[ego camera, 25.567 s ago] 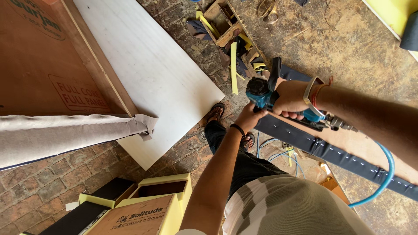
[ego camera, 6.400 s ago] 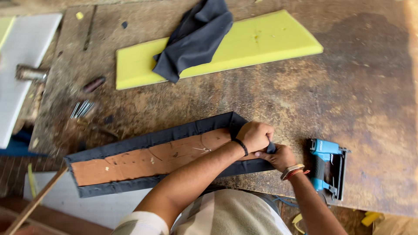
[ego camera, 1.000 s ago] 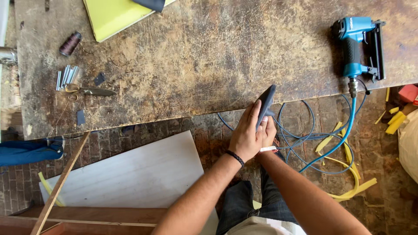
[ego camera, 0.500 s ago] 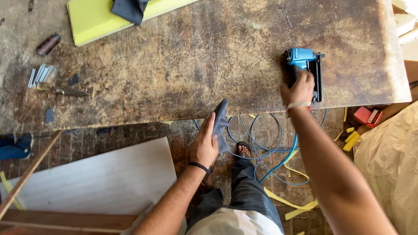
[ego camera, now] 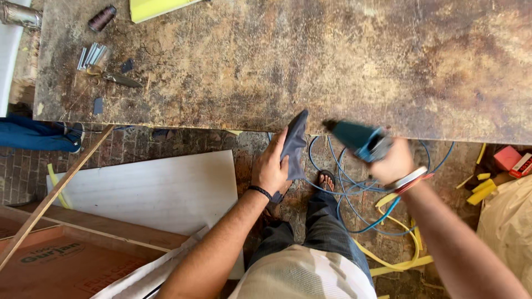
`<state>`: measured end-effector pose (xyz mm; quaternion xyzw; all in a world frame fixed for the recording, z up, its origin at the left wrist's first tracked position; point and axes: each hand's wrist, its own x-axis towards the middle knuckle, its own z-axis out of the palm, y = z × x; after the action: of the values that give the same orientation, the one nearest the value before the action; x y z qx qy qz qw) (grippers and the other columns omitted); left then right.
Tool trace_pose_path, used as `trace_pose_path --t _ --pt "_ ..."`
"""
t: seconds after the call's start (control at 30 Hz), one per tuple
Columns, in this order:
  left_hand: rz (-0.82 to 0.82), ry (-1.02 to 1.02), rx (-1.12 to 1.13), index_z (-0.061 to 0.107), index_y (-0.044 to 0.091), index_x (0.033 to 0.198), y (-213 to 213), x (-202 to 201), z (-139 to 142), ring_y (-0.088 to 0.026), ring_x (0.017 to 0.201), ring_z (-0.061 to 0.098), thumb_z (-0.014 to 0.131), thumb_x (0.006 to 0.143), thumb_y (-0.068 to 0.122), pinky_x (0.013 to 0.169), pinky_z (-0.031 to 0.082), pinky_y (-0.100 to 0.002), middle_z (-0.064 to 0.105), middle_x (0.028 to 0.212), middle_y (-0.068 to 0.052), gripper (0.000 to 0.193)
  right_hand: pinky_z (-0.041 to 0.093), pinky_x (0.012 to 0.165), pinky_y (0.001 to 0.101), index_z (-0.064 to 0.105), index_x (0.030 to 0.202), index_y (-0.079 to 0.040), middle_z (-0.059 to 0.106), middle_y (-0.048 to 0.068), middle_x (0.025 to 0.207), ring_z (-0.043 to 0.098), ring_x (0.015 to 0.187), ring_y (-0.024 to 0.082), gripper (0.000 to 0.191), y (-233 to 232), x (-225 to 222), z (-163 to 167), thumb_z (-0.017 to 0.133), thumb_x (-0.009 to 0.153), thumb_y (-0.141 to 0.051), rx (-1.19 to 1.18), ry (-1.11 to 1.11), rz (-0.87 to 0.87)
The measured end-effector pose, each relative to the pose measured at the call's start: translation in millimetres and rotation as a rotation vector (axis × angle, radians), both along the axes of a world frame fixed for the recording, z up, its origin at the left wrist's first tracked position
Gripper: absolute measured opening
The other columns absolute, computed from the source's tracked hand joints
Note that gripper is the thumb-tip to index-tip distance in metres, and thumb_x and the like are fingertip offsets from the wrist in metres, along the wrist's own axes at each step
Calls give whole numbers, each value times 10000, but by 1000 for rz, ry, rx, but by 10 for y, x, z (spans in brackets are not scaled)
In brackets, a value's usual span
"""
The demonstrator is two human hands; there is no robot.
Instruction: The person stretches black fabric around the edge of a long wooden board and secures it with a pneumatic nail gun, working along the sides. They trim excess fabric with scissors, fold and press the corners, then lift the finished padded panel and place it onto a foam piece on the floor.
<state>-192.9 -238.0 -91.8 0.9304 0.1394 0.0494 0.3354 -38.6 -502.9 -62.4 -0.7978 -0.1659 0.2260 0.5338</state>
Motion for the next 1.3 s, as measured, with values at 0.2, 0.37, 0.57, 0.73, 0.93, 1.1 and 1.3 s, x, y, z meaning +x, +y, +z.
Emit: trace_pose_path --t 0.2,0.37,0.57,0.73,0.93,1.1,1.3 --pt "-7 -19 60 173 286 1630 -1 -26 -144 -383 1202 673 711 866 19 907 625 -436 437 1612 -147 972 568 676 374 769 977 -16 760 181 813 736 709 247 374 305 -417 -145 857 710 -263 -33 -212 175" --pt "17 3 -4 155 313 1625 -22 -32 -140 -375 1235 656 710 843 -12 936 621 -429 407 1632 -144 1013 577 658 387 757 973 -23 752 174 778 761 701 262 375 359 -426 -254 836 693 -258 -79 -138 182" --pt "13 13 12 139 313 1623 -40 -35 -144 -386 1260 638 718 840 -30 934 615 -435 406 1631 -143 1032 560 618 384 729 851 -12 717 169 697 728 619 255 296 292 -556 -334 821 656 -214 17 -237 203" --pt "-17 -42 39 139 323 1623 -5 -43 -198 -385 1266 644 731 811 -46 949 613 -429 424 1614 -144 1070 554 592 384 727 853 -9 697 183 670 696 572 280 270 356 -606 -368 806 671 -192 -59 -135 178" --pt "18 26 37 80 356 1614 21 -57 -257 -328 1177 698 734 796 -75 763 655 -372 407 1635 -145 1133 570 610 381 728 930 -13 703 200 714 741 631 284 342 378 -743 -346 801 655 -203 37 -207 240" --pt "25 143 55 67 354 1609 48 -51 -285 -296 1081 728 733 805 -84 682 643 -349 418 1629 -138 1133 577 616 404 727 918 -30 707 191 703 742 643 297 309 441 -864 -376 780 678 -218 -38 -164 230" --pt "20 76 93 117 308 1621 58 -49 -271 -316 1138 709 690 730 -180 768 648 -353 514 1545 -157 1167 588 661 409 724 923 -36 726 201 778 744 713 334 311 434 -946 -514 762 659 -196 -7 -196 290"
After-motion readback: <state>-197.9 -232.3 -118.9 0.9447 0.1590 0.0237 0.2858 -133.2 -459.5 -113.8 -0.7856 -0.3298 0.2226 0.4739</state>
